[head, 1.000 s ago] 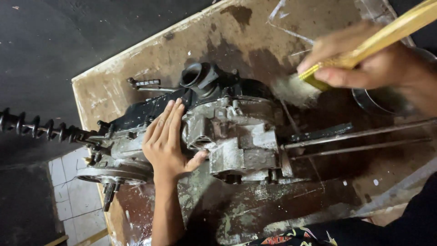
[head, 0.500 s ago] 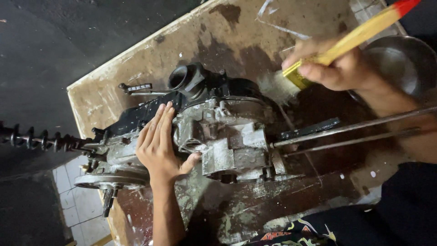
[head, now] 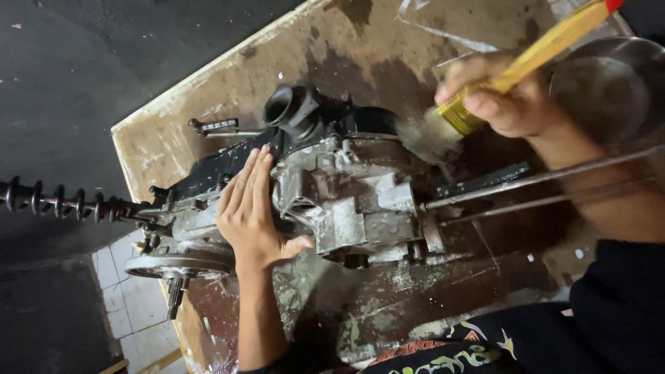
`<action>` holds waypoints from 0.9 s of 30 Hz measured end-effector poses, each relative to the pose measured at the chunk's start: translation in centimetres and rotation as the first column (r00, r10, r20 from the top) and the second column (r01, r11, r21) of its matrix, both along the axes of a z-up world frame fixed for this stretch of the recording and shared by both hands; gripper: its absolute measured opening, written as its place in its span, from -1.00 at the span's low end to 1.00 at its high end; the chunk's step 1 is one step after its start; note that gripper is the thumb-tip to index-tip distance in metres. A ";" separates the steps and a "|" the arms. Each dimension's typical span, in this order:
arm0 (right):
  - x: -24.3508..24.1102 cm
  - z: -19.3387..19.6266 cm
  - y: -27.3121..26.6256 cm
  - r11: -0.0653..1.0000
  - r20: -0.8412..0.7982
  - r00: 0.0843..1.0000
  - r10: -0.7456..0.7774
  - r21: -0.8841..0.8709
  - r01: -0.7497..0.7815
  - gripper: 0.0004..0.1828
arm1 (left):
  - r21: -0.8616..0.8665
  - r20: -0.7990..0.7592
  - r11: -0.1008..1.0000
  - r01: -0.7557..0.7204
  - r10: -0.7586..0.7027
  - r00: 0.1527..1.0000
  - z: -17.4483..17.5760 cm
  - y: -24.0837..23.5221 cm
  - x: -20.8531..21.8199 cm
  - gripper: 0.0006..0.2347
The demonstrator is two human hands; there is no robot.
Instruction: The person is cleaning grease and oil off a motorcycle engine crankcase using a brush and cleaning fluid.
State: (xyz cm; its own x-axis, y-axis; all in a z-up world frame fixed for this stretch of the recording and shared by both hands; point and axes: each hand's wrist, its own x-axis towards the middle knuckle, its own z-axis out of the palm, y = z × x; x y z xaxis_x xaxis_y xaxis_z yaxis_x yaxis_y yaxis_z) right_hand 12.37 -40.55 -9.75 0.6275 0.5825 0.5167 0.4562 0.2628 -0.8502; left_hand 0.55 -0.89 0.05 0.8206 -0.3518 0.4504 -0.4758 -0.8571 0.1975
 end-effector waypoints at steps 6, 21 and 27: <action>-1.0 1.0 1.5 0.998 -0.056 0.998 0.022 0.065 -0.018 -0.79 | 0.001 0.001 1.000 0.001 -0.001 1.000 0.1 0.2 -0.1 0.15; -1.5 0.7 0.2 0.988 0.000 0.988 0.152 -0.011 -0.152 -0.83 | 0.012 0.082 0.999 0.039 -0.040 0.996 0.3 -0.2 -0.4 0.33; -1.4 -0.5 0.8 0.994 -0.096 0.992 -0.084 0.067 0.091 -0.75 | -0.038 0.028 0.999 -0.011 0.012 1.000 0.4 -1.2 -1.2 0.36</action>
State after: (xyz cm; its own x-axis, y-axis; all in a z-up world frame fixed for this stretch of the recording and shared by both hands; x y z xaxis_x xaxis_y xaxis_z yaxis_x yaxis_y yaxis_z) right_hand 10.98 -39.74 -10.20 0.7218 0.4873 0.4915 0.3997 0.2862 -0.8708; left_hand -0.68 -2.10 0.46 0.8115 -0.3246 0.4860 -0.4718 -0.8547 0.2168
